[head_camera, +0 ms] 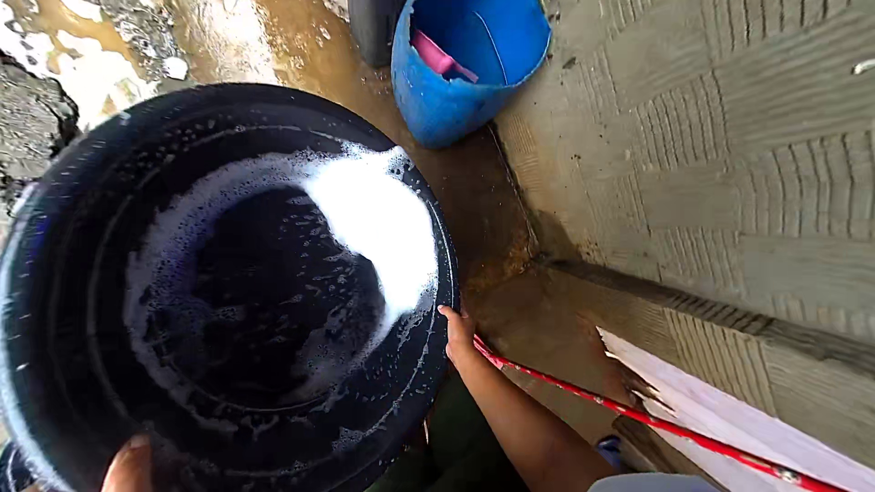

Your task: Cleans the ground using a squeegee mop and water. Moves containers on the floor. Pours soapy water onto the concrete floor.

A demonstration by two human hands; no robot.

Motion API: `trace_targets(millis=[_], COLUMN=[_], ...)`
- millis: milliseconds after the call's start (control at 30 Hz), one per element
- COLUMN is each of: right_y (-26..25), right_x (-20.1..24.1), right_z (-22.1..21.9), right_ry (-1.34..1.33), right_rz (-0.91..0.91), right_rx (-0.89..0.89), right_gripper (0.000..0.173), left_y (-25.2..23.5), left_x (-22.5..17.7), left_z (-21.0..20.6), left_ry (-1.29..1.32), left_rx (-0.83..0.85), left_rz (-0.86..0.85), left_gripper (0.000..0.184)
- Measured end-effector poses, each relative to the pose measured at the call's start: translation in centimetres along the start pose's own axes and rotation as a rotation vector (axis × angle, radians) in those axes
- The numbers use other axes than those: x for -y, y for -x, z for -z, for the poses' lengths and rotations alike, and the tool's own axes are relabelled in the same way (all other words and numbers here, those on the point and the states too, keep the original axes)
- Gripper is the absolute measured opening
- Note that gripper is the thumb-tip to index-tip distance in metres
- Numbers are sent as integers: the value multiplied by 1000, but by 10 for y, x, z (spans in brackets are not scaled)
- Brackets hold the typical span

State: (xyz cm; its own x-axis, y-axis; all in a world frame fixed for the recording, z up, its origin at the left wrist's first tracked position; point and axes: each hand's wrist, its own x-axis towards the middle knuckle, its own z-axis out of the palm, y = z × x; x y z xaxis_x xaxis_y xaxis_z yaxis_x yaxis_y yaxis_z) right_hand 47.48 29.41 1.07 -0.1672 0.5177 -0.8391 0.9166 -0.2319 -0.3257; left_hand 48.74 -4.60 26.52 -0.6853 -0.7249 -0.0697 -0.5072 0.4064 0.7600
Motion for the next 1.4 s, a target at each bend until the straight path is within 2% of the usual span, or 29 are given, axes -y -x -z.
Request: trace_targets(millis=[233,367,467,600,733,867,967,1233,1333,1400], right_y=[-14,-26,-36,-65,-109,-139,-155,-178,-176,-166], right_x=[-75,-107,-128,-141,-150,-149,-153,-161,-176,-186], right_z=[43,60,78,107,138,167,186,209,202,196], right_ry=[-15,-86,-119,-112,-33,50,85,230,321,369], right_rz=[-100,-194,-235,-262,-241,-236,-241,-151,-95,-53], right_rx=[-67,-69,-66,-49,-11,80,126,213,173,97], right_gripper=[40,50,51,50,51,48,49,47,48,49], left_y=[14,19,37,53,70,95,117,157,169,183], left_x=[30,15,-8,-5,3,-13,-20,18,55,96], left_z=[-24,-58,-89,-131,-179,-220,-235,-200,-162,-126], left_ry=[-126,-183,-214,-284,-329,-402,-419,-419,-412,-435], left_rx=[214,336,409,465,499,527,528,424,372,328], left_rz=[-28,-27,27,92,75,44,30,132,174,212], left_gripper=[46,48,43,40,42,47,47,47,47,49])
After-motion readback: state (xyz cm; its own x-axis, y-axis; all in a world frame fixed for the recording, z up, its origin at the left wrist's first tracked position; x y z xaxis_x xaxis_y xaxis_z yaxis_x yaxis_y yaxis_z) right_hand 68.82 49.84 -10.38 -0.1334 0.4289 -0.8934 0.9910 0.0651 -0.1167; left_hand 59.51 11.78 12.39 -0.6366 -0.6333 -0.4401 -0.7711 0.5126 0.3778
